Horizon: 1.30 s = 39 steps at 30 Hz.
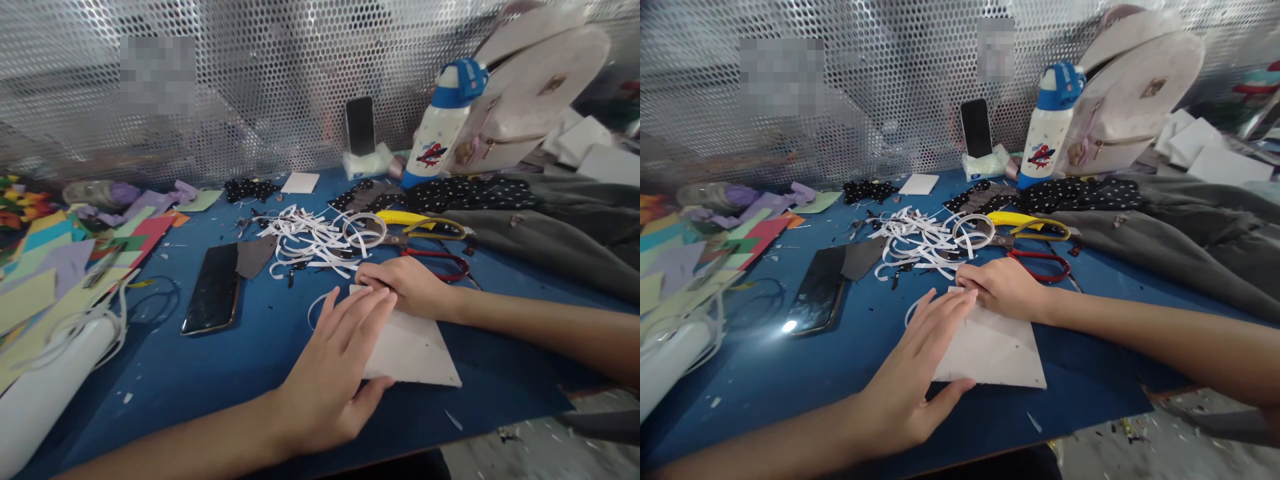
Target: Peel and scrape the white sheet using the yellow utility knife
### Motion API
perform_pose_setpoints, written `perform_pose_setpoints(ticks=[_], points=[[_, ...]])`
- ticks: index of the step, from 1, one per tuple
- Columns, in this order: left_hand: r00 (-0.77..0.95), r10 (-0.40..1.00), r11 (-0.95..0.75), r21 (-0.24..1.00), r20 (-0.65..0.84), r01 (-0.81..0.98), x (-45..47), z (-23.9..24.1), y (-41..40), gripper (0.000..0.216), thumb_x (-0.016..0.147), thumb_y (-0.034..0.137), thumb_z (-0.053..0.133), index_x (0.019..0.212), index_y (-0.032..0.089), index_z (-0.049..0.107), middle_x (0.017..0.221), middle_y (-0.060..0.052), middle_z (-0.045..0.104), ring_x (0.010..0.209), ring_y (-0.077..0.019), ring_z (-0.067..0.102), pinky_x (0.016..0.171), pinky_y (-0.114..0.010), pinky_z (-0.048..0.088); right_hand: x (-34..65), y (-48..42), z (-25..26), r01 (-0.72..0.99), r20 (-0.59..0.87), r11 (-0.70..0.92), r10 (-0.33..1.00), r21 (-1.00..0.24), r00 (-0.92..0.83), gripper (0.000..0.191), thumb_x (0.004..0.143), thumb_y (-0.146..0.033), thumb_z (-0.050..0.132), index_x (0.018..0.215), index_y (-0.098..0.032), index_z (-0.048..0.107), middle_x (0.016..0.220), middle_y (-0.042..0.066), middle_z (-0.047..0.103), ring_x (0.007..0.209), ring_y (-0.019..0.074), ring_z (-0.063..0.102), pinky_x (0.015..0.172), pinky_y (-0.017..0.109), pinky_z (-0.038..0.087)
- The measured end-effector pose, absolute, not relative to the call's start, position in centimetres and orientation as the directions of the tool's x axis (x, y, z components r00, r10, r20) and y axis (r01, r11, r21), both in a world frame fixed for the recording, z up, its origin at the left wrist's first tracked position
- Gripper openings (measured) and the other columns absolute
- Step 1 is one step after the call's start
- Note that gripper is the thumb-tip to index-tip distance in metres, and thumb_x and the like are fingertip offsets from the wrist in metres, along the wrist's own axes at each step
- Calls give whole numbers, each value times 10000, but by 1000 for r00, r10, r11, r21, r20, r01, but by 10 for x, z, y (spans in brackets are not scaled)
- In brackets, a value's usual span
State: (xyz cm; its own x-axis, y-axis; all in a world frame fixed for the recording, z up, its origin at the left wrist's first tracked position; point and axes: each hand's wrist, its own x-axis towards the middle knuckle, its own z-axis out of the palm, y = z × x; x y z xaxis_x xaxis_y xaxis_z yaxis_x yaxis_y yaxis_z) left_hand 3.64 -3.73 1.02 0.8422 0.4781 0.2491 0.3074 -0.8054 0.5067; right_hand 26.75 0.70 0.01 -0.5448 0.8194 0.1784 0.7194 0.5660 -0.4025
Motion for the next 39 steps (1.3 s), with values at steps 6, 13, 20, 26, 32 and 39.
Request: perform_pose_setpoints(ticks=[6, 13, 20, 26, 32, 39], points=[[843, 488, -795, 515, 228, 321, 38, 12, -38, 750, 932, 113, 408, 1597, 181, 67, 1666, -86, 232, 1544, -207, 162, 1268, -505, 37, 268, 6, -1, 719, 186, 569, 818, -399, -544, 71, 907, -187, 486, 843, -209, 510, 645, -18, 555, 558, 133, 438, 553, 281, 206], [879, 390, -891, 355, 274, 284, 41, 7, -39, 907, 965, 471, 605, 1600, 161, 36, 1655, -144, 252, 1550, -283, 120, 1243, -559, -61, 267, 7, 0, 716, 192, 571, 817, -402, -544, 144, 961, -218, 422, 843, -214, 505, 613, -31, 509, 526, 129, 384, 541, 287, 183], [836, 484, -812, 489, 258, 319, 41, 8, -38, 803, 987, 322, 561, 1598, 218, 49, 1647, -85, 282, 1537, -236, 171, 1261, -509, 0, 268, 6, 0, 718, 173, 565, 820, -406, -546, 56, 874, -173, 484, 835, -212, 493, 657, -17, 578, 573, 137, 484, 550, 272, 212], [825, 504, -783, 536, 254, 314, 41, 9, -37, 806, 985, 379, 564, 1595, 232, 57, 1643, -79, 288, 1533, -236, 190, 1266, -499, 10, 267, 6, 1, 725, 171, 557, 825, -406, -538, 62, 896, -180, 469, 864, -209, 513, 676, -3, 609, 582, 142, 498, 557, 272, 218], [841, 482, -803, 508, 245, 312, 41, 10, -37, 817, 975, 306, 567, 1594, 235, 39, 1644, -69, 284, 1539, -223, 165, 1267, -497, -22, 267, 5, 2, 723, 171, 560, 823, -406, -541, 52, 871, -174, 496, 834, -211, 498, 656, -10, 589, 560, 137, 472, 551, 275, 205], [839, 480, -808, 502, 257, 308, 41, 8, -38, 872, 941, 328, 587, 1599, 203, 28, 1646, -110, 272, 1535, -266, 178, 1260, -548, 11, 268, 5, 1, 722, 175, 560, 823, -407, -540, 59, 894, -185, 485, 869, -210, 533, 680, -5, 613, 581, 143, 492, 552, 281, 204]])
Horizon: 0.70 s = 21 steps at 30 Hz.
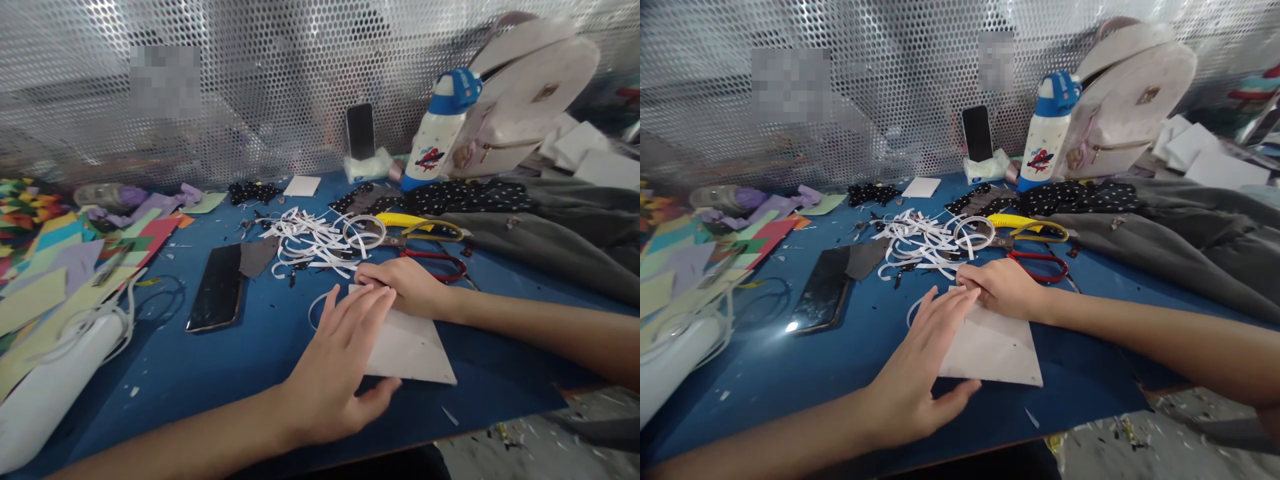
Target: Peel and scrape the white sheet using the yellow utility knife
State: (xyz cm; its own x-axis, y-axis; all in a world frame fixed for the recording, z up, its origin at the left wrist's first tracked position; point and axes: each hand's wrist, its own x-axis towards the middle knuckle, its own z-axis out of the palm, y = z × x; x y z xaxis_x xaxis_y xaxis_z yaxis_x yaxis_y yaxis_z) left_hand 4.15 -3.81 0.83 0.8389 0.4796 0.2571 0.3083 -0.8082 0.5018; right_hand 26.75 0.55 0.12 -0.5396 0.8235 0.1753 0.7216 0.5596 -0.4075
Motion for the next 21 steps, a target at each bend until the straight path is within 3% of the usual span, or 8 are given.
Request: perform_pose_setpoints(ticks=[3, 8, 13, 17, 21], points=[[865, 430, -855, 426, 260, 297, 42, 7, -38, 963, 937, 469, 638, 1601, 189, -2, 1644, -132, 275, 1540, -291, 154, 1250, -566, -32, 268, 6, 0, 721, 184, 565, 821, -401, -541, 38, 876, -189, 502, 852, -212, 521, 648, -20, 573, 556, 137, 452, 545, 280, 191], [818, 505, -807, 487, 276, 333, 40, 7, -38, 748, 996, 259, 482, 1594, 212, 36, 1646, -85, 281, 1536, -223, 185, 1266, -507, 40, 267, 5, 2, 726, 172, 557, 825, -404, -538, 70, 913, -197, 473, 879, -206, 534, 696, 4, 631, 586, 142, 499, 559, 276, 212], [849, 453, -844, 437, 271, 311, 43, 6, -39, 977, 924, 492, 634, 1596, 179, -3, 1639, -130, 281, 1537, -285, 167, 1256, -549, -14, 267, 5, 2, 730, 166, 554, 827, -400, -537, 44, 885, -185, 501, 870, -207, 536, 678, -4, 621, 574, 141, 487, 554, 279, 212], [828, 511, -806, 464, 230, 368, 46, 7, -39, 889, 929, 316, 593, 1591, 171, 18, 1642, -126, 268, 1543, -260, 155, 1261, -536, 26, 267, 5, 0, 742, 163, 543, 835, -394, -525, 75, 904, -180, 488, 905, -200, 560, 703, 13, 654, 595, 150, 523, 559, 282, 221], [820, 538, -772, 503, 193, 388, 46, 7, -38, 911, 919, 368, 626, 1580, 179, 30, 1641, -132, 262, 1542, -260, 157, 1263, -540, 39, 267, 6, 0, 750, 160, 538, 839, -385, -520, 84, 906, -184, 497, 916, -196, 580, 709, 21, 667, 599, 154, 538, 564, 283, 228]])
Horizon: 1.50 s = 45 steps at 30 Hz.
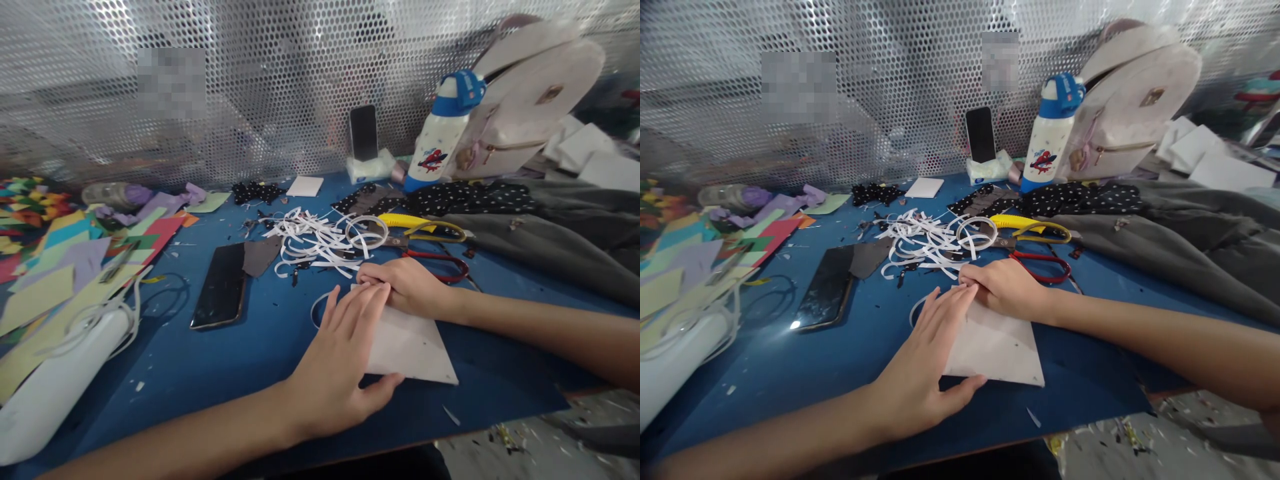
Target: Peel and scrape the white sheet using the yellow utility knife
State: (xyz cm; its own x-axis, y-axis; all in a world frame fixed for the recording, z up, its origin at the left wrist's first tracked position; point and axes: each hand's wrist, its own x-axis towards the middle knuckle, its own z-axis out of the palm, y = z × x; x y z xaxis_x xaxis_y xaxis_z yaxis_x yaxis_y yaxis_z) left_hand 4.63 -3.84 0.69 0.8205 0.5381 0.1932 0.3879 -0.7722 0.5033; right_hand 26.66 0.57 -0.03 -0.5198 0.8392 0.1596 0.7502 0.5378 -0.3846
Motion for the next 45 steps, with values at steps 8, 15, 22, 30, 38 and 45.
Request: perform_pose_setpoints(ticks=[8, 15, 22, 30, 38, 45], points=[[815, 545, -776, 488, 197, 401, 46, 5, -39, 925, 923, 417, 647, 1581, 210, 30, 1645, -114, 263, 1547, -246, 149, 1273, -503, 21, 267, 6, -1, 759, 151, 525, 847, -386, -509, 92, 912, -202, 493, 928, -195, 583, 709, 25, 673, 601, 161, 548, 561, 283, 223], [817, 541, -774, 497, 197, 392, 46, 6, -39, 922, 914, 356, 631, 1588, 197, 21, 1646, -115, 256, 1546, -251, 148, 1274, -505, 26, 265, 3, 1, 760, 135, 508, 855, -405, -500, 91, 907, -210, 505, 932, -190, 590, 703, 32, 667, 601, 170, 544, 567, 293, 224], [817, 554, -737, 551, 161, 391, 43, 7, -38, 922, 940, 330, 611, 1601, 211, -20, 1678, -109, 163, 1558, -265, 99, 1271, -544, 29, 268, 5, 1, 693, 116, 461, 867, -554, -485, 131, 926, -177, 469, 952, -200, 596, 803, 23, 694, 693, 167, 609, 625, 277, 351], [771, 579, -641, 733, 266, 228, 34, 7, -33, 788, 1010, 315, 532, 1606, 312, 17, 1682, -51, 169, 1551, -262, 153, 1276, -527, 114, 268, 6, 3, 483, 179, 381, 893, -789, -413, 230, 1049, -271, 381, 1106, -210, 596, 1044, 44, 670, 970, 172, 625, 862, 294, 481], [761, 591, -589, 788, 268, 180, 29, 6, -21, 859, 976, 478, 612, 1615, 369, 49, 1697, -26, 148, 1551, -273, 184, 1272, -457, 202, 272, 7, 6, 352, 194, 340, 901, -872, -389, 272, 1047, -231, 399, 1162, -235, 645, 1127, 34, 689, 1080, 181, 615, 982, 310, 454], [722, 650, -536, 816, 236, 216, 24, 7, -14, 852, 981, 441, 624, 1608, 420, 48, 1693, 6, 172, 1559, -250, 168, 1274, -439, 193, 274, 9, 9, 276, 156, 246, 938, -929, -310, 268, 1041, -255, 411, 1107, -251, 671, 1127, 27, 665, 1089, 189, 587, 984, 310, 436]])
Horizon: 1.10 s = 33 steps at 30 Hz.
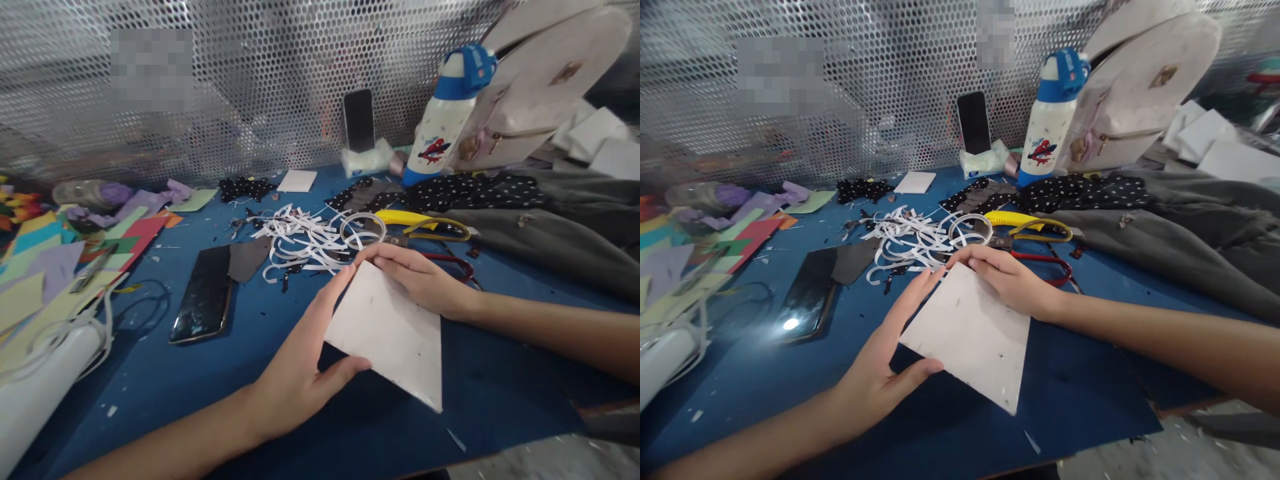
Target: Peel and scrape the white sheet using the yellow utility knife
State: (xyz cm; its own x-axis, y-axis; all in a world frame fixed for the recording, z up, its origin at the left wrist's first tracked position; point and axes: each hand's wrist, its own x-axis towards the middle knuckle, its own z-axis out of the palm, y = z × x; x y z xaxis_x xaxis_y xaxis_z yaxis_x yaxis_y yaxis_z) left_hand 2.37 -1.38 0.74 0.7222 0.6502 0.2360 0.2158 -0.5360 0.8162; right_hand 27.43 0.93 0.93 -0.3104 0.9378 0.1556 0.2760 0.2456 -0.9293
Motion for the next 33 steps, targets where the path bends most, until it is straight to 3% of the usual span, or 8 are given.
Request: perform_pose_setpoints(ticks=[7, 14, 19, 25, 27, 29, 31, 33], points=[[747, 640, -497, 839, 181, 223, 18, 7, 0, 893, 962, 466, 645, 1604, 429, 24, 1658, -41, 279, 1517, -301, 290, 1212, -519, 318, 277, 11, 13, 74, -6, 20, 943, -997, -332, 244, 953, -161, 468, 1115, -210, 644, 1051, 44, 665, 940, 176, 612, 808, 282, 475], [777, 611, -484, 848, 152, 215, 12, 9, 8, 1066, 824, 564, 752, 1601, 451, 31, 1529, -57, 505, 1457, -343, 394, 1156, -551, 394, 287, 24, 17, 151, -8, 98, 813, -984, -583, 271, 767, -23, 463, 916, -159, 643, 867, 22, 660, 796, 144, 619, 731, 263, 482], [800, 591, -481, 843, 108, 241, 11, 9, 14, 1053, 837, 507, 770, 1590, 478, 35, 1471, -16, 572, 1439, -318, 429, 1151, -530, 414, 290, 28, 14, 190, 16, 156, 812, -969, -583, 371, 682, 21, 381, 880, -154, 641, 837, 22, 692, 735, 122, 640, 699, 246, 507], [831, 548, -538, 801, 95, 263, 11, 7, 18, 1007, 881, 564, 698, 1596, 458, -3, 1500, -23, 544, 1451, -316, 416, 1139, -501, 432, 289, 25, 10, 245, 81, 258, 824, -934, -561, 396, 669, 41, 350, 851, -161, 639, 794, 2, 672, 664, 101, 600, 628, 214, 483], [820, 561, -556, 785, 111, 274, 9, 9, 21, 990, 873, 626, 668, 1613, 401, 49, 1492, -49, 551, 1450, -329, 418, 1160, -508, 402, 289, 23, 9, 262, 103, 293, 823, -920, -558, 408, 663, 51, 350, 842, -163, 647, 798, 3, 667, 681, 105, 595, 640, 217, 481], [786, 598, -578, 762, 154, 291, 5, 12, 25, 885, 886, 664, 623, 1604, 354, 206, 1508, -60, 532, 1467, -336, 389, 1186, -501, 363, 289, 21, 10, 276, 128, 330, 818, -903, -560, 406, 662, 56, 353, 822, -166, 652, 794, 6, 668, 705, 115, 599, 666, 228, 486], [730, 649, -594, 742, 213, 311, 1, 15, 30, 719, 938, 636, 575, 1551, 330, 360, 1539, -54, 497, 1486, -329, 357, 1185, -477, 366, 288, 20, 11, 280, 149, 365, 803, -888, -577, 398, 664, 57, 358, 801, -170, 655, 786, 9, 678, 722, 124, 616, 694, 242, 494], [696, 674, -594, 740, 245, 315, -3, 16, 33, 605, 999, 559, 529, 1535, 317, 385, 1509, -57, 532, 1446, -303, 432, 1151, -449, 410, 288, 20, 11, 277, 160, 392, 783, -877, -602, 396, 669, 55, 361, 799, -172, 659, 782, 13, 692, 731, 133, 638, 711, 256, 503]])
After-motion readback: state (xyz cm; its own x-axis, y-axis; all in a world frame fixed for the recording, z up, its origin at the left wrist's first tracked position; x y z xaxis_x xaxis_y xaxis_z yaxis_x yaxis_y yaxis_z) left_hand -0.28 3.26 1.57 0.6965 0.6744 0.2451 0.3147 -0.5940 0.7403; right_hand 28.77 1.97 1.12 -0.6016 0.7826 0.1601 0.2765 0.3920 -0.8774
